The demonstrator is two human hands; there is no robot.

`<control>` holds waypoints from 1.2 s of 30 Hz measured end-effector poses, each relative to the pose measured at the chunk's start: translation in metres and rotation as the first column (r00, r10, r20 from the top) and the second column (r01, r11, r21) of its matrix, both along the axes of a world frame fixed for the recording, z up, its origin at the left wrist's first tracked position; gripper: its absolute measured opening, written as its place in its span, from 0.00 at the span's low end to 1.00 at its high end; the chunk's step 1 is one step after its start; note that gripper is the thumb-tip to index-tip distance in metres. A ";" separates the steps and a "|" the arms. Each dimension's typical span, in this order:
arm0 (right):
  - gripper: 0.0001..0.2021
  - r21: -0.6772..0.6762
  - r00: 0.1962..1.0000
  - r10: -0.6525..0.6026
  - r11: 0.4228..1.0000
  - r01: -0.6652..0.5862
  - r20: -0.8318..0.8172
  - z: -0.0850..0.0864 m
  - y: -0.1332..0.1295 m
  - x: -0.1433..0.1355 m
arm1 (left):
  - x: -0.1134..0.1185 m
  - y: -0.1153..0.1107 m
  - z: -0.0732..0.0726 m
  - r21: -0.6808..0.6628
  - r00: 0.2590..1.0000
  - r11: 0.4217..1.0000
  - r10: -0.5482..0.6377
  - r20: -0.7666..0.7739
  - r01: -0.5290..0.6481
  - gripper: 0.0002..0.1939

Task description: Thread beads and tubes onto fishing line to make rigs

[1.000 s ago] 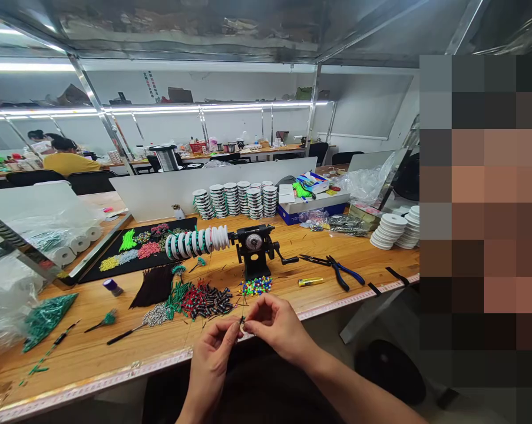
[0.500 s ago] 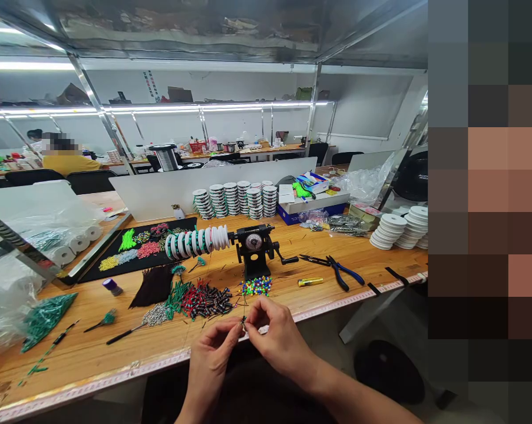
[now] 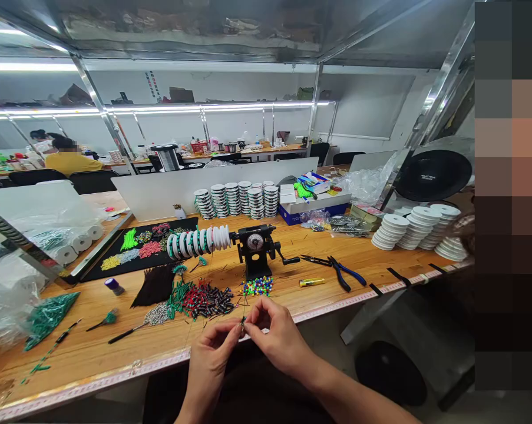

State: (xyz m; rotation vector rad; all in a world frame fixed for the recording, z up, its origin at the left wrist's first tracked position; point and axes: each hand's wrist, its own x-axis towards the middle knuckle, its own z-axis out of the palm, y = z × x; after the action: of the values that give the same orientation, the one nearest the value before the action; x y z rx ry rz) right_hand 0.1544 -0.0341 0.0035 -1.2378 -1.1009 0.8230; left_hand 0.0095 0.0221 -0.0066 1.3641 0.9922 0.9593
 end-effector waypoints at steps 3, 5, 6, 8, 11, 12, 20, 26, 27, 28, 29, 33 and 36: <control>0.07 -0.007 0.996 0.027 1.000 -0.028 -0.090 -0.003 0.002 0.001 | 0.000 0.000 0.001 0.024 1.000 1.000 0.007 0.002 -0.007 0.21; 0.08 -0.010 0.992 0.045 0.999 -0.047 -0.120 -0.003 0.003 0.002 | 0.000 0.000 0.000 0.042 1.000 0.999 0.016 0.004 -0.016 0.20; 0.08 -0.008 0.991 0.052 0.999 -0.053 -0.125 -0.004 0.004 0.002 | 0.001 0.000 0.000 0.052 1.000 0.998 0.021 0.005 -0.021 0.20; 0.08 -0.002 0.989 0.062 0.998 -0.063 -0.131 -0.004 0.005 0.002 | 0.001 -0.001 0.000 0.076 0.999 0.997 0.030 0.011 -0.031 0.19; 0.08 0.005 0.985 0.083 0.997 -0.083 -0.153 -0.004 0.006 0.002 | 0.002 -0.001 0.001 0.122 0.999 0.992 0.041 0.022 -0.043 0.17; 0.08 0.005 0.982 0.091 0.996 -0.091 -0.164 -0.004 0.006 0.002 | 0.002 -0.001 0.001 0.139 0.999 0.989 0.043 0.025 -0.046 0.16; 0.05 0.015 1.000 0.014 1.000 -0.014 0.012 0.002 0.004 0.001 | 0.003 -0.006 -0.001 0.274 0.999 0.961 0.039 0.028 -0.046 0.11; 0.06 0.060 0.983 -0.068 0.996 0.058 0.172 0.001 0.001 -0.006 | 0.001 -0.009 -0.004 0.434 0.998 0.901 0.046 -0.044 -0.022 0.04; 0.06 0.093 0.969 -0.089 0.993 0.070 0.229 0.001 0.000 -0.007 | 0.000 -0.009 -0.004 0.449 0.998 0.893 0.045 -0.051 -0.017 0.04; 0.06 0.128 0.952 -0.115 0.988 0.082 0.285 0.000 -0.001 -0.008 | 0.000 -0.009 -0.004 0.454 0.998 0.891 0.042 -0.052 -0.014 0.04; 0.07 0.158 0.934 -0.142 0.983 0.094 0.327 0.000 -0.002 -0.008 | 0.000 -0.009 -0.004 0.456 0.998 0.890 0.037 -0.051 -0.010 0.04; 0.06 0.119 0.957 -0.125 0.988 0.097 0.260 -0.003 -0.001 -0.006 | 0.000 -0.008 -0.002 0.404 1.000 0.915 0.019 -0.021 -0.010 0.04; 0.08 0.000 0.998 0.019 1.000 -0.019 -0.062 -0.008 0.005 -0.001 | 0.000 -0.006 -0.002 0.374 1.000 0.928 0.003 -0.009 0.001 0.04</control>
State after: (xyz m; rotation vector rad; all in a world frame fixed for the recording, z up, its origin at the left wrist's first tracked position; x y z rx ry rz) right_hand 0.1538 -0.0293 -0.0043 -1.1963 -1.0636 0.8710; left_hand 0.0091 0.0157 -0.0082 1.6836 0.8419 1.1869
